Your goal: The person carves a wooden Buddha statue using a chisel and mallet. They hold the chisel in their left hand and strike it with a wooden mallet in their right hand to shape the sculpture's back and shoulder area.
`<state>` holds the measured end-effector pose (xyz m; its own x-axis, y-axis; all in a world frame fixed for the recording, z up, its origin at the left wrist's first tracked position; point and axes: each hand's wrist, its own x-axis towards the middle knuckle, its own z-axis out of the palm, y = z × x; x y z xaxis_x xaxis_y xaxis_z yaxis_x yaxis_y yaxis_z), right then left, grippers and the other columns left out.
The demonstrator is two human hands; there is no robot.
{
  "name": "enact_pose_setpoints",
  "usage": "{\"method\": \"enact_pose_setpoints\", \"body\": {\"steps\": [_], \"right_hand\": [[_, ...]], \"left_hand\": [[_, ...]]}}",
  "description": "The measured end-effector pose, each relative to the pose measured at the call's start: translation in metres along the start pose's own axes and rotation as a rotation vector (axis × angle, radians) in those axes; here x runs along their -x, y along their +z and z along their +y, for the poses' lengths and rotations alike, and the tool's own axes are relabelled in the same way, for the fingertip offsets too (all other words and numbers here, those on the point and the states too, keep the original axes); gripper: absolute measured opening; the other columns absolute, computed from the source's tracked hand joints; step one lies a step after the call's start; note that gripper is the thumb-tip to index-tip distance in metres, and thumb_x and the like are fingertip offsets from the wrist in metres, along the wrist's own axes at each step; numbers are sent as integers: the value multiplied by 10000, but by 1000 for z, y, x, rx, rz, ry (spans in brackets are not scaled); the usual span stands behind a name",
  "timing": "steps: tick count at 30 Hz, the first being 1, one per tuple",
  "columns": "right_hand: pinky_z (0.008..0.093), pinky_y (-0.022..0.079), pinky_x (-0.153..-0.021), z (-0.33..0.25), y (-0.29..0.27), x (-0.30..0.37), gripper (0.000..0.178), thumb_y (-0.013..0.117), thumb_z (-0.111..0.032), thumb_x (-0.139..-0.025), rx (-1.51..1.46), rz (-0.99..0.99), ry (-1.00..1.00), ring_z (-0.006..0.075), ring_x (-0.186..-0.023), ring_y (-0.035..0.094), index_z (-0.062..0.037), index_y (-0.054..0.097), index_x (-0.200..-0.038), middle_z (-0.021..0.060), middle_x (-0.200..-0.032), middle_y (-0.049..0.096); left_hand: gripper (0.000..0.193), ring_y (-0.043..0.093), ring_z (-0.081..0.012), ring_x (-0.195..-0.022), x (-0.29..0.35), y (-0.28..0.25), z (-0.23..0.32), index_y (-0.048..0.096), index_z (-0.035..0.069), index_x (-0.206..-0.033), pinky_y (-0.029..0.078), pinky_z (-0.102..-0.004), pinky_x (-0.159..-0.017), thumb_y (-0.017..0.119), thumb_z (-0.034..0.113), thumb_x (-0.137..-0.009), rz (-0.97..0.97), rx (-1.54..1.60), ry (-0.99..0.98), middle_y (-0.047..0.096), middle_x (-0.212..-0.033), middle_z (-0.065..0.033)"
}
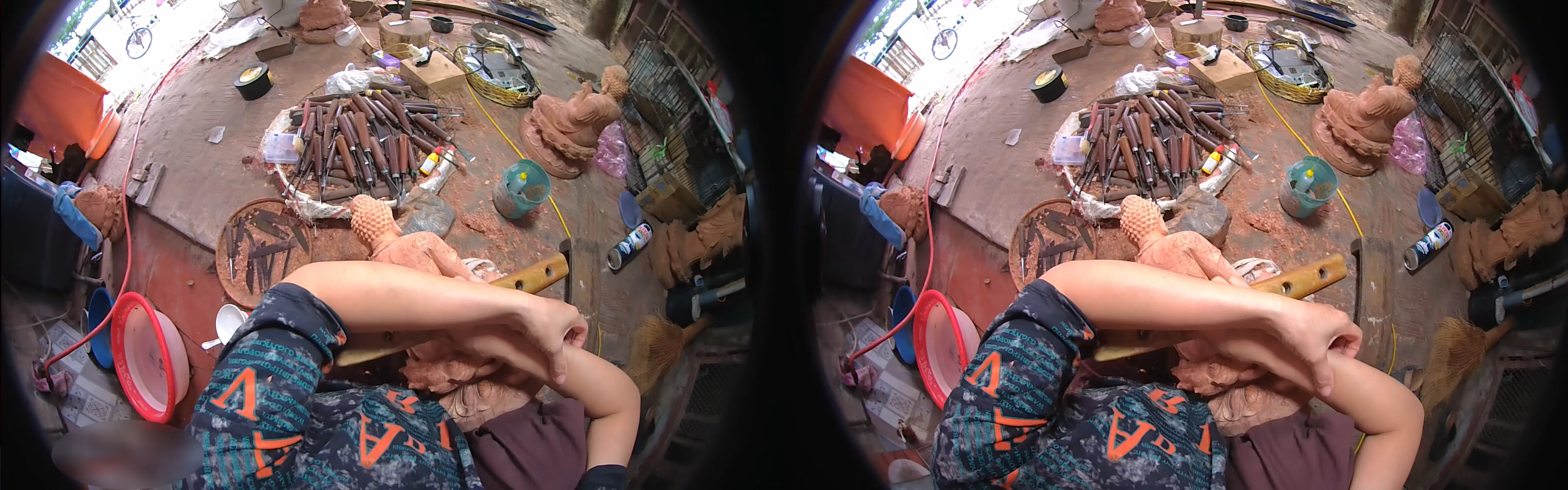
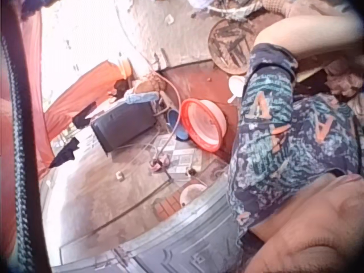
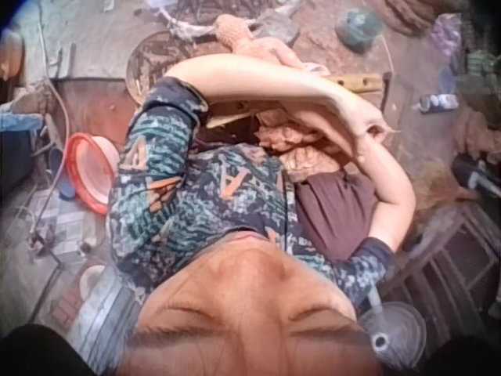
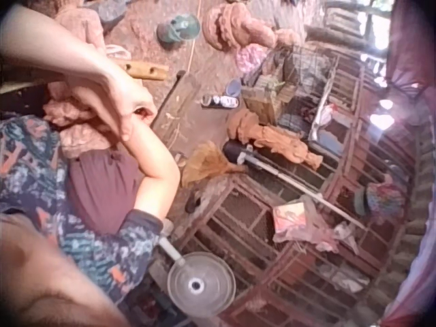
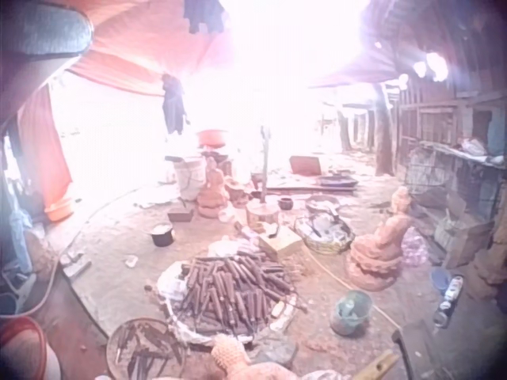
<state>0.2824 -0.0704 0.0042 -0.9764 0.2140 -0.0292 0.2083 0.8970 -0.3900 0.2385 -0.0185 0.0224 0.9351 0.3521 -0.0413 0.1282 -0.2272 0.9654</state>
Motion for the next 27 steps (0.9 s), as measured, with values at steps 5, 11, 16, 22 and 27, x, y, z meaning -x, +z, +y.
{"method": "enact_pose_setpoints", "body": {"steps": [5,11,16,22,27], "right_hand": [[330,407,-587,6,-1,1,406,565,-197,-726,-34,-4,45,188,-662,529,-137,531,-1126,88,-862,533],[343,412,-603,10,-2,0,432,589,-195,-709,-129,-25,134,196,-683,534,-133,531,-1132,100,-905,539],[354,417,-617,22,0,-13,454,608,-192,-695,-374,-40,413,203,-701,539,-129,531,-1138,109,-940,544],[356,416,-625,37,4,-9,496,675,-175,-615,3,406,69,250,-745,562,-125,560,-1094,144,-1131,521],[353,412,-614,38,5,-10,481,682,-194,-610,-21,388,87,238,-718,554,-137,570,-1075,107,-978,548]], "left_hand": [[457,564,-233,-719,14,-7,23,497,48,-842,447,-352,-606,759,274,-544,13,5,-19,585,-784,-109],[322,542,-215,-566,24,-1,20,480,28,-718,442,-352,-522,689,249,-611,106,-47,68,538,-571,-99],[252,551,-226,-570,57,-34,2,506,18,-694,434,-352,-545,654,221,-676,270,-307,23,548,-598,-107],[238,613,-156,-774,204,-165,-112,599,37,-823,473,-293,-679,624,267,-770,1422,-403,-474,642,-821,-91],[473,595,-327,-882,263,-167,-234,487,16,-1079,456,-388,-797,670,256,-715,1534,-459,-866,617,-904,-193]]}}
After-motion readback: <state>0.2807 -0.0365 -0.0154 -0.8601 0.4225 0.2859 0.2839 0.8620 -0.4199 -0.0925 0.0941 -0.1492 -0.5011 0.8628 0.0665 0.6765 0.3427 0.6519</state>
